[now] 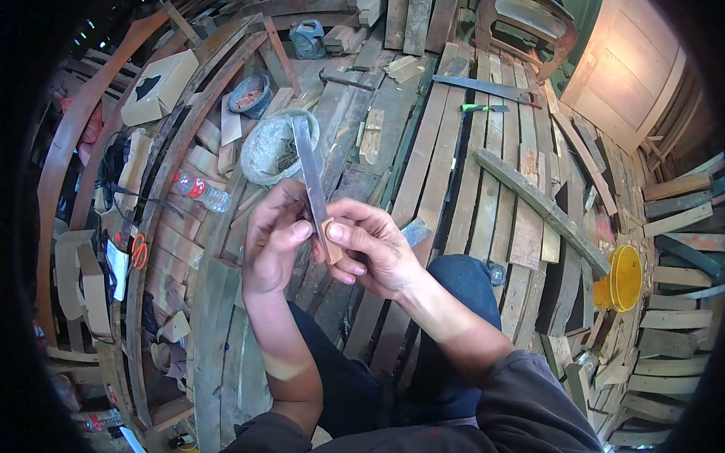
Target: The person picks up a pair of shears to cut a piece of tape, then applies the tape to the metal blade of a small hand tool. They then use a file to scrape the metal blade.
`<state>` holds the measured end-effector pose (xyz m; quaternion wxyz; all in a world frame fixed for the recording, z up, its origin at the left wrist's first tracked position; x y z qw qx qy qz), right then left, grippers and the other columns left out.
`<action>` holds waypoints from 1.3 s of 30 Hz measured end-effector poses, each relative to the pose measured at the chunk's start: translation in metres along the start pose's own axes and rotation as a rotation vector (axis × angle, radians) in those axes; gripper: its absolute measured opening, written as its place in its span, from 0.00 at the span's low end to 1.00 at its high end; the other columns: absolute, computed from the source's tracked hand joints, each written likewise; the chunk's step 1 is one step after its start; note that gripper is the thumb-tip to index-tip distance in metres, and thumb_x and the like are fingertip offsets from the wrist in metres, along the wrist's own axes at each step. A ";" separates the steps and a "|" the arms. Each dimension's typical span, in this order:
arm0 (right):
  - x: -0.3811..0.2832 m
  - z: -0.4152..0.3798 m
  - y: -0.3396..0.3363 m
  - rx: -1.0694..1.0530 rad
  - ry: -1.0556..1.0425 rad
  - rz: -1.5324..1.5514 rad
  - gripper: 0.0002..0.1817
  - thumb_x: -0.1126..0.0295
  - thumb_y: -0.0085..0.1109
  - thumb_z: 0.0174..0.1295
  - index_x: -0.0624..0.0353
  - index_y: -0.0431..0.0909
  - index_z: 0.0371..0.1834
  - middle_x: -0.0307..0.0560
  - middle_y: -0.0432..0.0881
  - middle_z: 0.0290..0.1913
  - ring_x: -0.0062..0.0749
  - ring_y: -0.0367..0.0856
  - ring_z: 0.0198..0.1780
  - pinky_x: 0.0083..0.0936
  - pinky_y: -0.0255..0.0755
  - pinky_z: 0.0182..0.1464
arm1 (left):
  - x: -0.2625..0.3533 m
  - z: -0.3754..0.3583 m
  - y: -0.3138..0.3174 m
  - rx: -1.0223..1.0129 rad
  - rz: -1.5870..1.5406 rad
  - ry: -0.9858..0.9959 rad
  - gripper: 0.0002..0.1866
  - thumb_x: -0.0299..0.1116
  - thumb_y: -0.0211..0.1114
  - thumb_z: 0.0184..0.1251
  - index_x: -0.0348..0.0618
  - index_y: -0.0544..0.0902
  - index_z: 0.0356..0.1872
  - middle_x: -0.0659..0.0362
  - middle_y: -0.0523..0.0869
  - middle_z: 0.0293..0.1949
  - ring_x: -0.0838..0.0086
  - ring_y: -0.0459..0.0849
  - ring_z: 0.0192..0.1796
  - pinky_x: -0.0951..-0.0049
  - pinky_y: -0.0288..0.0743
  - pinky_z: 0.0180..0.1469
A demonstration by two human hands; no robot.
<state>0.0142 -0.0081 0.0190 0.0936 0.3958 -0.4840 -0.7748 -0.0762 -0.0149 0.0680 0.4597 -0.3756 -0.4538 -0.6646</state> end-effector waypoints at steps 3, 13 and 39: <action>-0.001 0.001 -0.001 0.005 -0.003 -0.030 0.12 0.70 0.56 0.72 0.61 0.77 0.55 0.54 0.84 0.34 0.16 0.61 0.16 0.17 0.62 0.21 | -0.002 0.001 0.001 0.007 -0.029 -0.036 0.10 0.32 0.62 0.69 0.34 0.76 0.43 0.61 0.79 0.34 0.84 0.77 0.34 0.83 0.72 0.37; -0.002 0.000 0.000 -0.007 0.020 -0.079 0.12 0.70 0.56 0.72 0.62 0.77 0.55 0.52 0.84 0.33 0.15 0.62 0.17 0.16 0.62 0.21 | -0.002 0.003 0.001 0.032 -0.041 -0.047 0.09 0.32 0.62 0.70 0.36 0.77 0.39 0.61 0.79 0.32 0.84 0.78 0.32 0.83 0.72 0.35; -0.002 -0.001 -0.002 0.022 0.014 -0.166 0.15 0.66 0.58 0.71 0.63 0.77 0.55 0.56 0.83 0.34 0.15 0.57 0.16 0.16 0.62 0.20 | -0.007 0.004 -0.009 0.082 0.051 -0.037 0.16 0.40 0.63 0.64 0.37 0.78 0.44 0.64 0.79 0.35 0.85 0.72 0.34 0.81 0.62 0.36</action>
Point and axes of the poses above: each hand's wrist, its own z-axis towards the middle knuckle, its own y-axis out of the palm, x = y × z, the point moved 9 cm from there along z, towards the middle knuckle
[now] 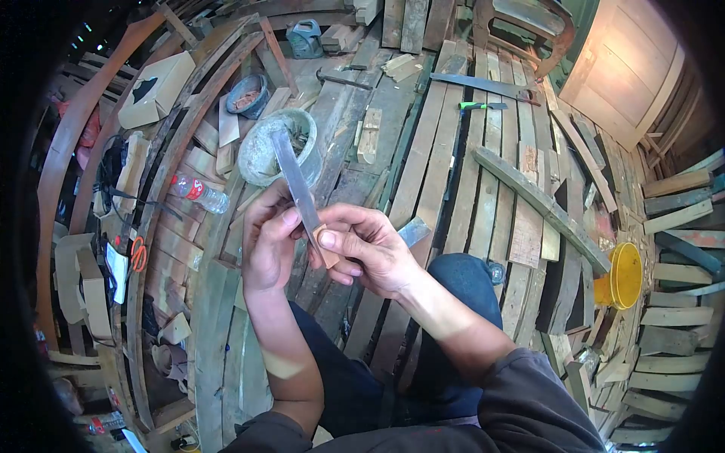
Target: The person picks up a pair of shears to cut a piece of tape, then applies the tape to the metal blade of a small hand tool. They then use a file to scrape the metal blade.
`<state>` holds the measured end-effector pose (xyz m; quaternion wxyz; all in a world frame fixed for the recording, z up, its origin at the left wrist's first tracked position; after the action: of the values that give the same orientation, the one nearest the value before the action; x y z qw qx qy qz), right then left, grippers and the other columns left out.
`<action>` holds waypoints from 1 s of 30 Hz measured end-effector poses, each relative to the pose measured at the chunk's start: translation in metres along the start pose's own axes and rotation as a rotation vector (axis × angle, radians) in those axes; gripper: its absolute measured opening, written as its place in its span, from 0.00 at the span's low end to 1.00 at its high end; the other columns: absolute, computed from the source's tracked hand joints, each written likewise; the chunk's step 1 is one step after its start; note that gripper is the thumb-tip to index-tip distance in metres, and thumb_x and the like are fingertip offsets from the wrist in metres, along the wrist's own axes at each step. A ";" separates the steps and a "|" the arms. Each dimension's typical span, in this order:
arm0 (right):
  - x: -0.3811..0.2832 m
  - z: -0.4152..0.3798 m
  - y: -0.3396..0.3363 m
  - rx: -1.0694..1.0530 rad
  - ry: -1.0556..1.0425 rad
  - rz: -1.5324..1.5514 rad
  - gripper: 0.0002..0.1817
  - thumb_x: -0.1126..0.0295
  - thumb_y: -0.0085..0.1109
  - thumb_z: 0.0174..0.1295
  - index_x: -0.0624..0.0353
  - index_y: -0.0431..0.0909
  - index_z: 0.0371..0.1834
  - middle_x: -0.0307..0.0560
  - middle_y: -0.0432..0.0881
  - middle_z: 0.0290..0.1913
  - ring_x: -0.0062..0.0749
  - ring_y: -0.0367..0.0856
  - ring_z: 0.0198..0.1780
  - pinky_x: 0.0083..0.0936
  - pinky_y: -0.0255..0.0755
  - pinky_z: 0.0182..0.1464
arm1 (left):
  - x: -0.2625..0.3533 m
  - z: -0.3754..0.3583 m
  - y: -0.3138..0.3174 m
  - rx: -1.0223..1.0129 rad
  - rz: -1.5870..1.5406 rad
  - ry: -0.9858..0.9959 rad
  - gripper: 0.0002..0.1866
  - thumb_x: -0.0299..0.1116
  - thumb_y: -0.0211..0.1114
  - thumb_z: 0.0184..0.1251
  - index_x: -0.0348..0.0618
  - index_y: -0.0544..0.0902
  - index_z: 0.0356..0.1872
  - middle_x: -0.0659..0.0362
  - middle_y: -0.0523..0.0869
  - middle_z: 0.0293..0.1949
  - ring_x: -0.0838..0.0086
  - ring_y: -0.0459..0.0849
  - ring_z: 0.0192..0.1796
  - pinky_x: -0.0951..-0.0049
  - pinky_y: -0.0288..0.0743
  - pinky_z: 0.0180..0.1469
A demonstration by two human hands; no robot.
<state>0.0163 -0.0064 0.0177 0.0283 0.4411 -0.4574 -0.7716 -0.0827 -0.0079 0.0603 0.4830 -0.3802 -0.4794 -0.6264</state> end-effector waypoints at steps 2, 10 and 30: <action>0.001 0.000 -0.001 -0.008 0.004 0.000 0.14 0.66 0.58 0.71 0.63 0.77 0.54 0.56 0.83 0.34 0.14 0.57 0.16 0.16 0.61 0.20 | 0.001 0.000 -0.003 0.045 -0.037 0.008 0.19 0.41 0.63 0.64 0.36 0.78 0.47 0.64 0.79 0.35 0.86 0.71 0.34 0.82 0.59 0.34; 0.002 0.001 0.003 0.009 0.035 -0.060 0.12 0.68 0.58 0.71 0.64 0.77 0.52 0.56 0.83 0.34 0.15 0.58 0.16 0.17 0.61 0.20 | 0.005 0.001 -0.011 0.129 -0.157 0.050 0.21 0.39 0.62 0.65 0.32 0.78 0.53 0.67 0.76 0.31 0.87 0.66 0.30 0.84 0.56 0.33; 0.001 0.000 0.004 0.046 0.010 -0.152 0.11 0.70 0.60 0.69 0.65 0.79 0.50 0.53 0.84 0.31 0.18 0.67 0.18 0.17 0.60 0.20 | -0.006 -0.001 -0.017 0.127 -0.237 0.028 0.20 0.40 0.66 0.63 0.38 0.79 0.51 0.67 0.80 0.35 0.87 0.69 0.32 0.82 0.57 0.34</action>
<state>0.0141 -0.0092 0.0202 -0.0383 0.4789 -0.4398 -0.7588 -0.0974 -0.0063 0.0509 0.4354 -0.2808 -0.5526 -0.6528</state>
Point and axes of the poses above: each hand's wrist, its own z-axis towards the middle knuckle, its own y-axis out of the palm, x = y × z, the point moved 9 cm from there along z, towards the middle knuckle
